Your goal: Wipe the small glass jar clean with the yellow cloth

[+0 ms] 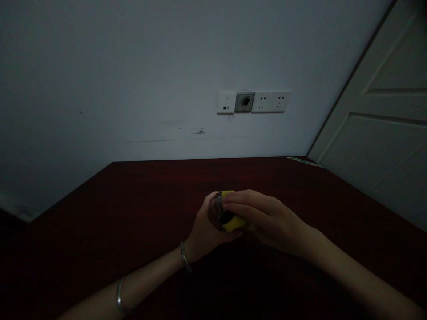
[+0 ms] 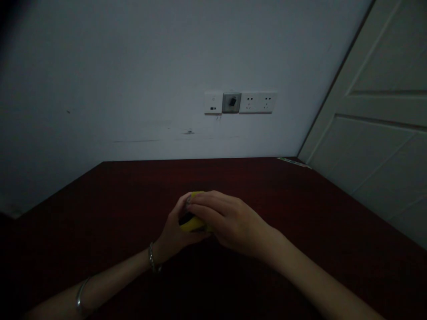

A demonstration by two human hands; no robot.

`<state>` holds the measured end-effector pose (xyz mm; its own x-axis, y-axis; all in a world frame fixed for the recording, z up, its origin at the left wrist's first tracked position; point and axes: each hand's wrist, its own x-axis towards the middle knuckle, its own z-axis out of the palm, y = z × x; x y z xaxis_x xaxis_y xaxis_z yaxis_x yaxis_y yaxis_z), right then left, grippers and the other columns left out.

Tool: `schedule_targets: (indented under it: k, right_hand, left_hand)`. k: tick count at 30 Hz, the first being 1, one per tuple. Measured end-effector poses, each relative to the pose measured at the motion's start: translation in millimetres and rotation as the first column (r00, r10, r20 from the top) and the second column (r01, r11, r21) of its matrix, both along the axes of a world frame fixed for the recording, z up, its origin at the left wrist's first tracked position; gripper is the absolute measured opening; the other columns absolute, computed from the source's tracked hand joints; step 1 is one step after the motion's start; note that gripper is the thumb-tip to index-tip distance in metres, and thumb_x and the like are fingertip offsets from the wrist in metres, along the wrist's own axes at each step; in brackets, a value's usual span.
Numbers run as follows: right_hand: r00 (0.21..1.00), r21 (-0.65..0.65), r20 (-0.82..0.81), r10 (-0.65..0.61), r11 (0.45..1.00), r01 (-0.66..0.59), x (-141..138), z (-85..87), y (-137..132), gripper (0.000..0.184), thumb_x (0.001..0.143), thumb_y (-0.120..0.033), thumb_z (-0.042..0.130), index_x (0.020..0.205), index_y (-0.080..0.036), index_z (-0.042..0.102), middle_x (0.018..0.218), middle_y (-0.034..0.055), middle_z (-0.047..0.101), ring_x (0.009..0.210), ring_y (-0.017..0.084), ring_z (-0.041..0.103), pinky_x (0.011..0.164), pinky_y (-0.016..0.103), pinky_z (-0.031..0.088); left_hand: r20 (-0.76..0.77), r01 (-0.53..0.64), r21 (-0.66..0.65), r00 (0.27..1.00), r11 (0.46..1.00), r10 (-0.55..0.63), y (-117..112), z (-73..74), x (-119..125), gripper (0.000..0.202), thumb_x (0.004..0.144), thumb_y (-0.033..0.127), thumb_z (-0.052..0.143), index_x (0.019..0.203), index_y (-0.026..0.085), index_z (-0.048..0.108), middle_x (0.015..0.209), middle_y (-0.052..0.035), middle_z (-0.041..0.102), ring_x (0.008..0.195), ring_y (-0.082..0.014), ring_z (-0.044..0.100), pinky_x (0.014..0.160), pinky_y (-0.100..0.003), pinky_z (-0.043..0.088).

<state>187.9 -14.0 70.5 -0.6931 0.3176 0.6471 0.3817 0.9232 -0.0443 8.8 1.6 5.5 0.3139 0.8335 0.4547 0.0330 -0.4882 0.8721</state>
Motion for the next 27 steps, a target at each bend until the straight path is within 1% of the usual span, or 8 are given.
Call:
schedule_targets:
  k: [4,7,9,11,14,19,23,27]
  right_hand:
    - [1.000,0.069,0.018,-0.004,0.998,0.002,-5,-1.4,-4,0.033,0.091,-0.008,0.040,0.121,-0.009,0.052,0.117,0.0169,0.064,0.113,0.023,0.058,0.092,0.041,0.052]
    - [0.999,0.067,0.027,0.017,0.998,-0.019,-8,-1.4,-7,0.032,0.091,-0.007,0.041,0.121,-0.008,0.052,0.116,0.0169,0.065,0.113,0.023,0.058,0.093,0.040,0.052]
    - [0.999,0.057,0.027,0.030,0.998,-0.031,-7,-0.9,-8,0.033,0.091,-0.007,0.041,0.122,-0.008,0.052,0.116,0.0165,0.065,0.113,0.022,0.058,0.092,0.039,0.053]
    - [1.000,0.044,-0.002,0.030,0.999,-0.030,-5,-0.5,-6,0.035,0.091,-0.007,0.040,0.124,-0.011,0.051,0.117,0.0157,0.064,0.112,0.021,0.058,0.091,0.037,0.053]
    - [0.994,0.009,-0.107,0.012,1.000,-0.011,0,-2.1,1,0.039,0.090,-0.008,0.042,0.127,-0.015,0.049,0.116,0.0141,0.063,0.110,0.021,0.059,0.088,0.037,0.054]
    - [0.965,-0.083,-0.256,-0.051,0.996,0.031,2,-8.9,11,0.043,0.085,-0.005,0.041,0.124,-0.018,0.051,0.113,0.0114,0.065,0.106,0.019,0.061,0.088,0.037,0.054]
    - [0.983,-0.035,-0.182,0.013,0.999,-0.020,-1,-10.5,7,0.042,0.085,-0.004,0.042,0.124,-0.014,0.051,0.119,0.0144,0.063,0.118,0.021,0.056,0.095,0.039,0.051]
    - [0.994,0.073,-0.107,0.016,0.997,-0.008,-8,-10.2,-2,0.034,0.088,-0.005,0.042,0.120,-0.007,0.055,0.119,0.0173,0.064,0.122,0.022,0.053,0.099,0.038,0.048]
  left_hand:
    - [0.070,-0.007,-0.037,0.997,0.999,0.010,5,-3.2,0,0.072,0.061,0.029,0.080,0.118,0.021,0.039,0.115,-0.0087,0.062,0.104,-0.0242,0.062,0.091,-0.042,0.053]
    - [0.128,-0.044,-0.087,0.990,0.995,0.055,13,-8.0,-1,0.056,0.070,0.037,0.072,0.113,0.021,0.041,0.100,-0.0056,0.065,0.088,-0.0202,0.066,0.079,-0.037,0.056]
    - [0.137,-0.065,-0.093,0.988,0.994,0.078,15,-8.8,-1,0.053,0.073,0.039,0.069,0.113,0.021,0.041,0.097,-0.0048,0.065,0.082,-0.0190,0.066,0.074,-0.035,0.057]
    - [0.105,-0.061,-0.062,0.992,0.996,0.067,15,-7.5,-2,0.062,0.068,0.037,0.074,0.117,0.021,0.039,0.101,-0.0058,0.064,0.086,-0.0201,0.066,0.075,-0.035,0.057]
    - [0.037,-0.071,-0.006,0.997,0.997,0.071,10,-5.3,-5,0.076,0.059,0.031,0.081,0.121,0.021,0.038,0.114,-0.0080,0.062,0.101,-0.0239,0.063,0.085,-0.038,0.055]
    - [-0.118,-0.054,0.094,0.991,0.994,0.065,7,-5.8,-9,0.086,0.054,0.026,0.084,0.126,0.023,0.037,0.125,-0.0101,0.056,0.115,-0.0276,0.056,0.094,-0.044,0.050]
    - [-0.120,-0.053,0.122,0.990,0.991,0.068,10,-0.9,-10,0.086,0.054,0.025,0.084,0.126,0.022,0.037,0.124,-0.0106,0.056,0.113,-0.0271,0.057,0.095,-0.045,0.049]
    - [0.006,-0.024,0.038,1.000,0.999,0.024,18,2.5,-9,0.071,0.063,0.025,0.077,0.123,0.020,0.038,0.113,-0.0096,0.062,0.100,-0.0223,0.063,0.088,-0.038,0.053]
